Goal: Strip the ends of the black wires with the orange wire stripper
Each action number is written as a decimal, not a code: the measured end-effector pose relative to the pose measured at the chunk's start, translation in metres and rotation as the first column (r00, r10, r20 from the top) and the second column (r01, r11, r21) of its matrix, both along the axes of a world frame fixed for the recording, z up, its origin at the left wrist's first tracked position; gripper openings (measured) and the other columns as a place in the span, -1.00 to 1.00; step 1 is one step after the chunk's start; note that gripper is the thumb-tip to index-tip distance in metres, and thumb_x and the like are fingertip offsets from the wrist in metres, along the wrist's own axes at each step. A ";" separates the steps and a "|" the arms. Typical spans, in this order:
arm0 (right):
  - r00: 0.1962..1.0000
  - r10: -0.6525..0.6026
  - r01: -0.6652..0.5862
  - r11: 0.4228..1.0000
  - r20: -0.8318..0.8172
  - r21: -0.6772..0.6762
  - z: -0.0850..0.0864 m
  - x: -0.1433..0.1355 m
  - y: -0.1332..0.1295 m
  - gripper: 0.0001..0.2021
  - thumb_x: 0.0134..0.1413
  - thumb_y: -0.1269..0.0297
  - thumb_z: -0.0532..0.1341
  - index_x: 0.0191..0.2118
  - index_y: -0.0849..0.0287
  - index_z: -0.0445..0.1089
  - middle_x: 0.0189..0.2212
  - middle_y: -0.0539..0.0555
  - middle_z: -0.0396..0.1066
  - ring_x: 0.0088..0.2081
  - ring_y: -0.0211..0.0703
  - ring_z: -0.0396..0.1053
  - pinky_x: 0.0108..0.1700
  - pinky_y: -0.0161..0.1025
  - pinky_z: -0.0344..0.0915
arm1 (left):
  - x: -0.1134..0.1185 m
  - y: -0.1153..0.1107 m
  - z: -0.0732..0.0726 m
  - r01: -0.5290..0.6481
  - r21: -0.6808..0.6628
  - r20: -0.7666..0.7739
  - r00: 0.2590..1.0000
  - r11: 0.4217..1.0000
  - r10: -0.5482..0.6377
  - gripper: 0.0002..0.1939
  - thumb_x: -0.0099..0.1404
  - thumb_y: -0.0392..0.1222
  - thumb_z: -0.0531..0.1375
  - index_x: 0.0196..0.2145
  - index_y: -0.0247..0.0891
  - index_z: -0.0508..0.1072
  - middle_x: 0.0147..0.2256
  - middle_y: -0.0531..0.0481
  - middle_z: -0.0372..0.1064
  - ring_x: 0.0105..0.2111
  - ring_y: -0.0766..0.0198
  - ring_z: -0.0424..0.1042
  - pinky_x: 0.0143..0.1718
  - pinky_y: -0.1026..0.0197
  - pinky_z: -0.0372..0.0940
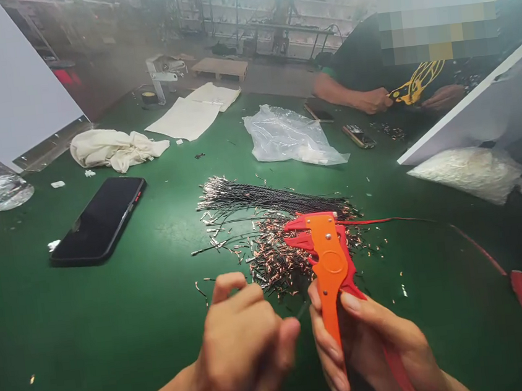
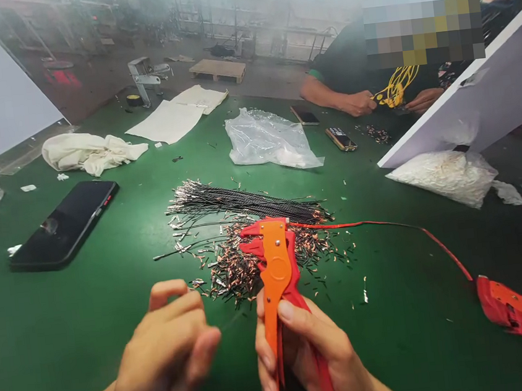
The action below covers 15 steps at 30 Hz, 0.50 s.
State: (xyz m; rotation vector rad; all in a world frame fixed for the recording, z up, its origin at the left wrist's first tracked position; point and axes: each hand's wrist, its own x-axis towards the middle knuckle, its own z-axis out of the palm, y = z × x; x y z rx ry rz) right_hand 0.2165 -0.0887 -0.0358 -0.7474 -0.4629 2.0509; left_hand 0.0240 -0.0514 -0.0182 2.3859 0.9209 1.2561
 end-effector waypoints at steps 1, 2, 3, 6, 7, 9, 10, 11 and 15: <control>0.999 0.033 -0.033 0.999 -0.019 0.014 0.001 0.001 0.000 -0.72 0.26 0.09 0.13 -0.12 0.21 0.32 -0.48 0.04 0.43 -0.54 -0.18 0.45 -0.45 -0.21 0.43 | -0.002 0.004 0.000 -0.024 -0.071 0.065 0.997 0.997 0.029 -0.66 0.31 -0.46 0.04 -0.58 -0.23 0.13 -0.65 0.20 0.02 -0.62 0.41 0.07 -0.30 0.19 0.12; 0.997 0.065 -0.065 0.998 -0.033 0.022 0.002 0.002 -0.001 -0.71 0.24 0.09 0.15 -0.09 0.22 0.32 -0.45 0.06 0.44 -0.50 -0.15 0.47 -0.40 -0.18 0.43 | -0.004 0.009 0.000 -0.060 -0.161 0.159 0.983 0.985 0.086 -0.66 0.34 -0.43 0.03 -0.58 -0.23 0.14 -0.64 0.19 0.02 -0.61 0.41 0.06 -0.31 0.19 0.13; 0.995 0.091 -0.090 0.996 -0.049 0.030 0.004 0.002 -0.002 -0.69 0.21 0.10 0.17 -0.07 0.23 0.32 -0.42 0.08 0.45 -0.46 -0.12 0.49 -0.35 -0.16 0.41 | -0.005 0.013 0.000 -0.083 -0.277 0.236 0.960 0.957 0.152 -0.65 0.37 -0.38 0.04 -0.58 -0.24 0.18 -0.63 0.17 0.05 -0.59 0.41 0.08 -0.35 0.21 0.14; 0.984 0.151 -0.147 0.988 -0.095 0.047 0.010 0.000 -0.004 -0.66 0.08 0.12 0.25 -0.08 0.22 0.33 -0.38 0.12 0.44 -0.37 -0.10 0.46 -0.28 -0.16 0.32 | -0.008 0.019 -0.001 0.013 -0.622 0.441 0.832 0.783 0.337 -0.64 0.41 -0.13 0.10 -0.55 -0.24 0.28 -0.59 0.13 0.12 -0.58 0.40 0.10 -0.56 0.28 0.04; 0.980 0.172 -0.167 0.985 -0.101 0.052 0.012 -0.001 -0.004 -0.64 0.04 0.12 0.29 -0.11 0.22 0.34 -0.38 0.12 0.44 -0.35 -0.11 0.43 -0.27 -0.18 0.29 | -0.008 0.020 -0.001 0.088 -0.688 0.489 0.790 0.721 0.370 -0.63 0.40 -0.06 0.13 -0.55 -0.25 0.30 -0.58 0.12 0.12 -0.59 0.41 0.09 -0.60 0.30 -0.01; 0.972 0.215 -0.212 0.976 -0.095 0.048 0.015 -0.003 -0.004 -0.61 -0.04 0.10 0.35 -0.14 0.23 0.35 -0.38 0.12 0.44 -0.36 -0.18 0.38 -0.25 -0.22 0.23 | -0.008 0.020 0.000 0.227 -0.740 0.558 0.733 0.633 0.389 -0.61 0.37 0.00 0.17 -0.54 -0.26 0.32 -0.60 0.14 0.11 -0.61 0.44 0.06 -0.62 0.32 -0.04; 0.969 0.230 -0.227 0.973 -0.091 0.041 0.016 -0.004 -0.004 -0.58 -0.06 0.09 0.37 -0.14 0.24 0.35 -0.38 0.11 0.44 -0.37 -0.20 0.37 -0.24 -0.23 0.20 | -0.008 0.021 0.000 0.277 -0.744 0.581 0.717 0.608 0.384 -0.61 0.36 0.01 0.18 -0.55 -0.26 0.33 -0.62 0.14 0.11 -0.62 0.45 0.05 -0.61 0.33 -0.03; 0.967 0.235 -0.233 0.972 -0.094 0.038 0.017 -0.004 -0.004 -0.56 -0.08 0.07 0.39 -0.13 0.24 0.35 -0.38 0.11 0.44 -0.37 -0.22 0.37 -0.24 -0.23 0.19 | -0.008 0.021 0.000 0.314 -0.744 0.597 0.708 0.589 0.377 -0.61 0.35 0.01 0.19 -0.55 -0.27 0.33 -0.62 0.15 0.11 -0.62 0.46 0.06 -0.60 0.33 -0.02; 0.964 0.223 -0.216 0.975 -0.146 0.060 0.017 -0.004 -0.004 -0.58 -0.08 0.09 0.37 -0.13 0.23 0.37 -0.42 0.09 0.46 -0.39 -0.22 0.39 -0.27 -0.25 0.18 | -0.009 0.024 0.001 0.376 -0.743 0.623 0.689 0.553 0.370 -0.61 0.33 0.02 0.21 -0.55 -0.27 0.34 -0.62 0.15 0.12 -0.62 0.47 0.08 -0.58 0.34 0.00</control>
